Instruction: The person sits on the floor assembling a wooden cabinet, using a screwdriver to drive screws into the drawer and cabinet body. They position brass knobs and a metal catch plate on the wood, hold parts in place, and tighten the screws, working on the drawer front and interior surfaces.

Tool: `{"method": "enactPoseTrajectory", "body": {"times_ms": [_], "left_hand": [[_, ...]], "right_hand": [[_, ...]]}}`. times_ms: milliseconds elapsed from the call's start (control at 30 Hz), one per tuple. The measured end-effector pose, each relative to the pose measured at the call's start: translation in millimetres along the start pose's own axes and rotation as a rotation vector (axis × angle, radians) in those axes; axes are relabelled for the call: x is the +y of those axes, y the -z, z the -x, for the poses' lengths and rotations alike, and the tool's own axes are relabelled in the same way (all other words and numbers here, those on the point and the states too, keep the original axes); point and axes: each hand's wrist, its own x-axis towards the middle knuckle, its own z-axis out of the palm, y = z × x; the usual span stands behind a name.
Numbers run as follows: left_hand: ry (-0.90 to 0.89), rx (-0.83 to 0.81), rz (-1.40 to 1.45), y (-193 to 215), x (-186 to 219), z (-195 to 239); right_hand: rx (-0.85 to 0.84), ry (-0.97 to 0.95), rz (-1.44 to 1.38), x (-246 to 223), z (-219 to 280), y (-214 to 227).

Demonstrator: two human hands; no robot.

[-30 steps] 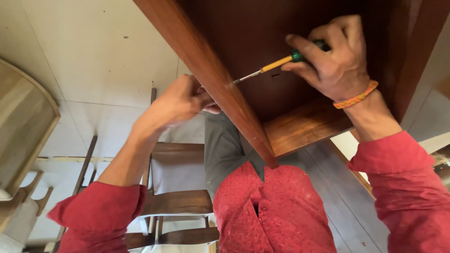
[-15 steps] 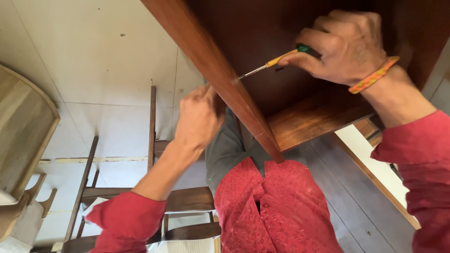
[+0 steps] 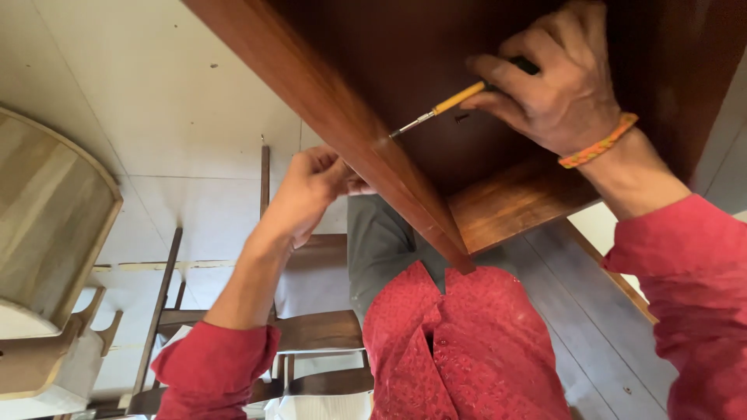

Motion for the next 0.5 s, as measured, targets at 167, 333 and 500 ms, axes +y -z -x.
{"method": "enactPoseTrajectory", "body": {"times_ms": [167, 333, 500], "left_hand": [[0.076, -0.041, 0.115, 8, 3, -4], [0.008, 0.004, 0.052, 1, -4, -4], [-0.07, 0.117, -0.004, -2, -13, 0]], "right_hand": [[0.104, 0.057, 0.097, -1, -18, 4], [0.098, 0.039, 0.037, 3, -22, 3], [0.096, 0.043, 0.066, -1, -34, 9]]}}
